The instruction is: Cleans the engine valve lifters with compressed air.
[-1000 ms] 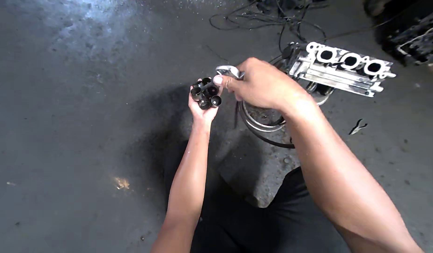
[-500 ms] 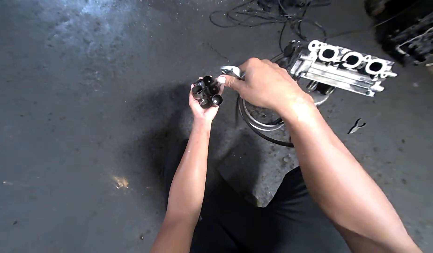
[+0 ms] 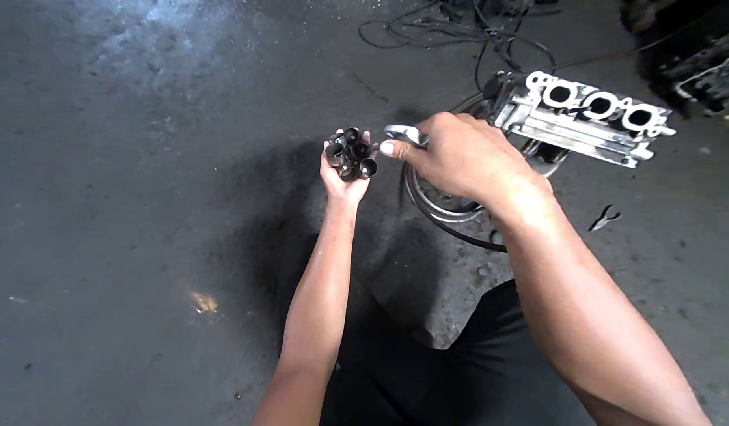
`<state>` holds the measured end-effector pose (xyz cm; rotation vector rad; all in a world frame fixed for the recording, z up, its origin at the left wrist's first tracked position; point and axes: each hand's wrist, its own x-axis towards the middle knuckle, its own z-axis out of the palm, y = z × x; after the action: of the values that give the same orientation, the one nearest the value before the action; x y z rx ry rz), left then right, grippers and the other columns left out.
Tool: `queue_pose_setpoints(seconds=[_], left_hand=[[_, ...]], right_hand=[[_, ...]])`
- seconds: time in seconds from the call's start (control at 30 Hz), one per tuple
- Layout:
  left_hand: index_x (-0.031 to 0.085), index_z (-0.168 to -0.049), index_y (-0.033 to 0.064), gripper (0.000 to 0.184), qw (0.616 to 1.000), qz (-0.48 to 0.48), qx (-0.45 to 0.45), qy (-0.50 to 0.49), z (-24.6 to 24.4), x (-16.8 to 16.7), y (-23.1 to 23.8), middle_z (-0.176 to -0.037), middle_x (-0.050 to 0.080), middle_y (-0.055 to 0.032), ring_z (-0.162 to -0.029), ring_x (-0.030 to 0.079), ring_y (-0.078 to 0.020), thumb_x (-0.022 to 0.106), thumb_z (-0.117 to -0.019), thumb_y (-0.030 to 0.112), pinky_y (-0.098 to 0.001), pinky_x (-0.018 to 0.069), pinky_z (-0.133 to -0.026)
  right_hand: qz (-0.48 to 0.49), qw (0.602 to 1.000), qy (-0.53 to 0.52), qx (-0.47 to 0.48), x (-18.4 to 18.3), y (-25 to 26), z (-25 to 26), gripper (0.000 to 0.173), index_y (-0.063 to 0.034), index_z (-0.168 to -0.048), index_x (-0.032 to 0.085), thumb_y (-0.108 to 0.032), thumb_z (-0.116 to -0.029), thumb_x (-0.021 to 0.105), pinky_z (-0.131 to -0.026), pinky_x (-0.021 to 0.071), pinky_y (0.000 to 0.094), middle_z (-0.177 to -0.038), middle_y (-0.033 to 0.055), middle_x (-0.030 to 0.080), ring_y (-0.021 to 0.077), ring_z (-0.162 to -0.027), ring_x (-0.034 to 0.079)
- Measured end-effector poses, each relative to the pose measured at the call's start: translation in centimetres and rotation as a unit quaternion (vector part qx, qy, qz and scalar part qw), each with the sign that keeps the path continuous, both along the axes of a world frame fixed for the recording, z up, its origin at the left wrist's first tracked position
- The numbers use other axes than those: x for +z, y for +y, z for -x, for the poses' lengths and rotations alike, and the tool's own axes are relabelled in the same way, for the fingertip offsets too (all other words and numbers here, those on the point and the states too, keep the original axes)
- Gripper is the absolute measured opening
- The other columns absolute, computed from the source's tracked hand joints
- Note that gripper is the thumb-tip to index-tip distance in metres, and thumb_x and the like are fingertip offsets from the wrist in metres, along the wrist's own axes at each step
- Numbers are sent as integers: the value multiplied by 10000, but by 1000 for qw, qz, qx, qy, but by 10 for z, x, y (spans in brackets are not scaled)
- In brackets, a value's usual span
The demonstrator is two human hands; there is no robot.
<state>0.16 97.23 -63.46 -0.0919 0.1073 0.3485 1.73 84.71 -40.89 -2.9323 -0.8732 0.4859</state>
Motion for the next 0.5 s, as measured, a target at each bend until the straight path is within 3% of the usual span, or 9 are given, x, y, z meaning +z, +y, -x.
queue_pose_setpoints(seconds=[0.17, 0.27, 0.4, 0.5], left_hand=[[590, -1177, 112, 577, 1000, 0, -6, -2, 0, 0, 2, -1105, 671, -159, -979, 695, -315, 291, -1027, 582, -477, 595, -808], [571, -1211, 107, 560, 1000, 11, -1, -8, 0, -3, 1, -1169, 648, -169, -1052, 672, -331, 307, -1032, 568, -512, 573, -886], [590, -1174, 141, 510, 1000, 19, 11, 8, 2, -1, 4, -1152, 675, -146, -1048, 682, -332, 335, -1033, 558, -533, 575, -869], [586, -1192, 126, 567, 1000, 5, 0, 3, 3, -1, 5, -1153, 664, -163, -1025, 681, -332, 294, -1024, 581, -520, 579, -850]], right_hand=[[2, 1000, 9, -7, 1, 0, -1, 636, -119, -811, 631, -713, -969, 467, -585, 471, 552, -716, 111, 610, 327, -710, 643], [2, 1000, -11, -11, 4, -2, 0, 638, -115, -817, 639, -706, -977, 460, -592, 468, 565, -723, 128, 610, 348, -728, 647], [-48, 997, 47, 25, 6, -12, 3, 612, -180, -774, 644, -734, -959, 460, -532, 485, 506, -622, 29, 588, 230, -587, 612], [-28, 999, 16, 4, 7, -13, 4, 629, -143, -802, 637, -721, -969, 454, -558, 456, 537, -657, 75, 578, 288, -643, 612]])
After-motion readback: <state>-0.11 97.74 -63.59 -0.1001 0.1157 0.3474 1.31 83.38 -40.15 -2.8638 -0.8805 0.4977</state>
